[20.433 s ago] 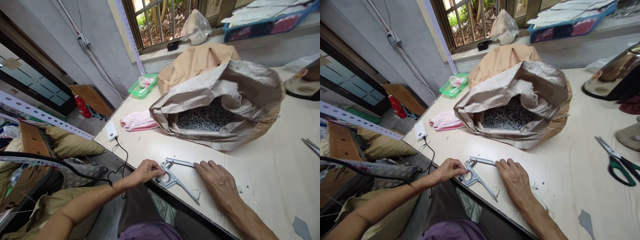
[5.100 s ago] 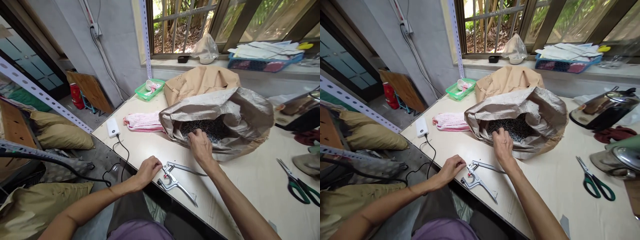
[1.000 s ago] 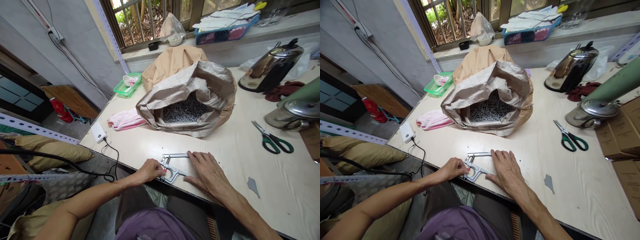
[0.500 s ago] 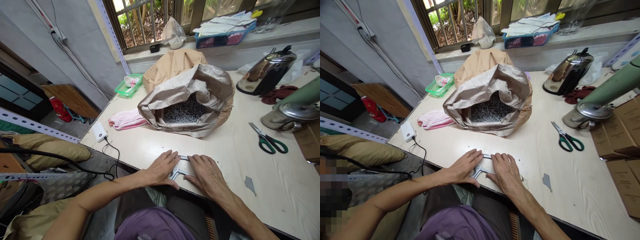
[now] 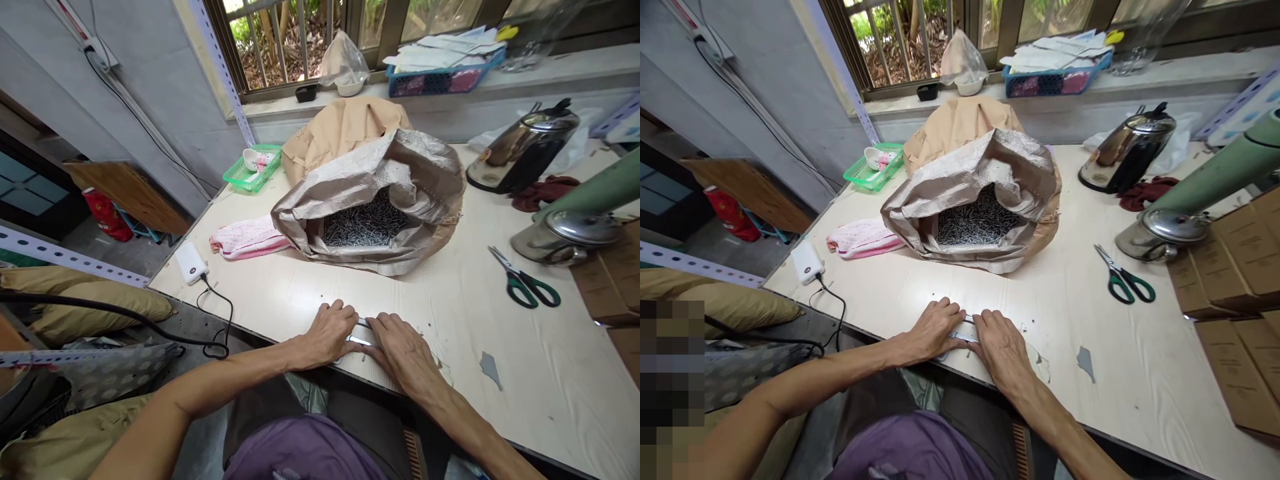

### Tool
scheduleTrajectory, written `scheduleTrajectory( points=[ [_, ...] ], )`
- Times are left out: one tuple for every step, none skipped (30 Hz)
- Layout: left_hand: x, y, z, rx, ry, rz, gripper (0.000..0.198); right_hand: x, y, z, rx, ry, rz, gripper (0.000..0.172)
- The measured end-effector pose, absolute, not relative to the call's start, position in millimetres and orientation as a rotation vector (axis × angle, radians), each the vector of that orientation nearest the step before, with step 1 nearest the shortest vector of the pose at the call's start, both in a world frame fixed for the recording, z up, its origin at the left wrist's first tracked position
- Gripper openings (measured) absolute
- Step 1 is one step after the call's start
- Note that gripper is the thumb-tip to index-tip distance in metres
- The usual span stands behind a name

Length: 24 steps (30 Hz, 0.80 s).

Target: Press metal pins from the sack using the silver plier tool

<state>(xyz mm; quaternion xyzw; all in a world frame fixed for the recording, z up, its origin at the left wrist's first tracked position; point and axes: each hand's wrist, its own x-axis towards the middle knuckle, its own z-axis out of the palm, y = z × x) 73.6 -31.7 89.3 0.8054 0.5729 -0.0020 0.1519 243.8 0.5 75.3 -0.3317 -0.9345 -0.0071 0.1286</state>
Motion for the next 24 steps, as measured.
scheduleTrajectory(
  points=[
    [73, -32, 89, 2.306, 1.649, -0.001, 0.038, 242, 1, 76, -0.947, -2.719, 0.004, 0.012],
    [72, -32, 89, 2.299, 1.653, 0.003, 0.038, 241, 1, 76, -0.925, -2.721, 0.034, 0.014],
    [71, -33, 89, 2.290, 1.657, 0.005, 0.037, 239, 2, 76, -0.906, -2.722, 0.062, 0.018],
    [69, -33, 89, 2.280, 1.660, 0.005, 0.037, 238, 2, 76, -0.894, -2.724, 0.093, 0.021],
    [68, -33, 89, 2.271, 1.661, 0.006, 0.038, 237, 3, 76, -0.889, -2.724, 0.119, 0.023],
    [67, -33, 89, 2.265, 1.658, 0.010, 0.038, 236, 3, 75, -0.892, -2.726, 0.142, 0.026],
    [67, -33, 89, 2.262, 1.653, 0.018, 0.039, 236, 4, 75, -0.899, -2.730, 0.163, 0.027],
    [66, -33, 89, 2.262, 1.647, 0.029, 0.040, 235, 4, 75, -0.906, -2.738, 0.183, 0.028],
    [66, -32, 90, 2.261, 1.641, 0.038, 0.040, 235, 5, 75, -0.910, -2.749, 0.202, 0.028],
    [66, -32, 90, 2.258, 1.634, 0.043, 0.041, 235, 5, 75, -0.913, -2.763, 0.217, 0.029],
    [66, -31, 90, 2.253, 1.629, 0.045, 0.042, 235, 5, 75, -0.920, -2.776, 0.227, 0.029],
    [66, -31, 90, 2.246, 1.626, 0.046, 0.043, 235, 5, 74, -0.926, -2.788, 0.234, 0.030],
    [66, -31, 90, 2.237, 1.622, 0.047, 0.043, 236, 5, 74, -0.935, -2.794, 0.235, 0.030],
    [65, -31, 89, 2.231, 1.615, 0.056, 0.042, 237, 6, 74, -0.944, -2.793, 0.229, 0.029],
    [63, -32, 88, 2.226, 1.606, 0.076, 0.041, 238, 6, 74, -0.941, -2.790, 0.224, 0.026],
    [60, -32, 87, 2.224, 1.590, 0.112, 0.040, 240, 7, 74, -0.924, -2.785, 0.222, 0.026],
    [56, -33, 87, 2.222, 1.576, 0.168, 0.044, 242, 8, 74, -0.896, -2.774, 0.220, 0.030],
    [51, -34, 87, 2.216, 1.569, 0.243, 0.056, 244, 9, 75, -0.868, -2.754, 0.215, 0.041],
    [45, -35, 88, 2.202, 1.573, 0.334, 0.068, 247, 10, 76, -0.852, -2.727, 0.205, 0.052],
    [37, -36, 89, 2.175, 1.592, 0.431, 0.074, 248, 10, 77, -0.848, -2.696, 0.196, 0.058],
    [30, -38, 91, 2.132, 1.629, 0.521, 0.071, 249, 8, 79, -0.855, -2.661, 0.188, 0.058],
    [23, -40, 94, 2.076, 1.685, 0.593, 0.060, 250, 6, 80, -0.864, -2.633, 0.186, 0.054],
    [16, -43, 98, 2.014, 1.753, 0.637, 0.045, 249, 3, 81, -0.867, -2.621, 0.192, 0.048],
    [11, -46, 101, 1.951, 1.823, 0.645, 0.032, 248, -1, 81, -0.860, -2.623, 0.201, 0.041]
  ],
)
